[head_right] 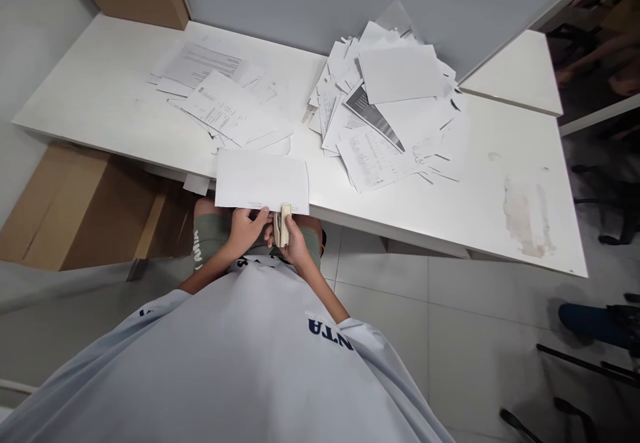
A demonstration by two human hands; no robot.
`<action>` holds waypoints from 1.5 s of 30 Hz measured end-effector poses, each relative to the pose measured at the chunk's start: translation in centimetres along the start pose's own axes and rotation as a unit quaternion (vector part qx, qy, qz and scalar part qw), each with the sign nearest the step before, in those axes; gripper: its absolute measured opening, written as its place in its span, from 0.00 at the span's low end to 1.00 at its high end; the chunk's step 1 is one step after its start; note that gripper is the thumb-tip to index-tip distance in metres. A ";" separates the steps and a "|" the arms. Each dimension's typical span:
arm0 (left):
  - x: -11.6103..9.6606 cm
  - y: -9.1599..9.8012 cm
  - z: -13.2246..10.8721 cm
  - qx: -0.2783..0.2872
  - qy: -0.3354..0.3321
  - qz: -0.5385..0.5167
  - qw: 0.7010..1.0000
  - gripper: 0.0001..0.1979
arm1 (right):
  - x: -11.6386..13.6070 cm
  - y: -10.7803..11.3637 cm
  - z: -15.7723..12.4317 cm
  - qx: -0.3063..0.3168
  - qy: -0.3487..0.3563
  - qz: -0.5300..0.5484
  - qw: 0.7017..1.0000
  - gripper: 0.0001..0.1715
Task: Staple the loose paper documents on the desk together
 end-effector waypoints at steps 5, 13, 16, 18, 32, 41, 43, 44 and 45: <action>0.5 -1.3 -0.7 0.066 0.001 0.005 0.998 0.13 | 0.6 0.2 0.0 -0.025 0.013 -0.022 0.999 0.30; 3.7 0.2 0.1 0.050 0.027 0.006 0.998 0.06 | 1.9 0.8 0.5 -0.077 0.049 -0.019 0.996 0.28; 4.8 0.7 1.2 0.052 0.055 -0.038 0.996 0.12 | 2.3 0.4 0.8 -0.060 0.054 -0.022 0.996 0.28; 5.1 0.6 1.7 0.076 0.053 -0.042 0.995 0.14 | 2.7 0.1 0.9 -0.053 0.060 -0.023 0.997 0.28; 9.7 8.5 2.0 0.121 -0.137 0.454 0.872 0.12 | 3.1 0.7 1.8 -0.080 0.073 0.019 0.994 0.25; 10.3 8.2 2.0 0.132 -0.125 0.387 0.904 0.11 | 2.6 1.0 1.9 -0.082 0.076 0.028 0.993 0.26; 9.7 7.6 2.2 0.122 -0.116 0.329 0.929 0.13 | 2.1 0.9 2.0 -0.064 0.062 0.009 0.996 0.27; 9.3 7.3 2.2 0.111 -0.111 0.293 0.943 0.14 | 1.7 0.9 2.0 -0.056 0.056 -0.001 0.997 0.28; 9.0 7.1 2.3 0.095 -0.104 0.254 0.957 0.17 | 1.4 0.9 2.0 -0.054 0.052 -0.009 0.997 0.29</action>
Point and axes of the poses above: each hand's wrist, its own z-axis towards the middle knuckle, its own y-axis out of the back of the hand, x = y × z, the point moved 10 cm from there along z, towards the middle knuckle, and after that the axes turned 12 degrees about -z, right-handed, at the moved point
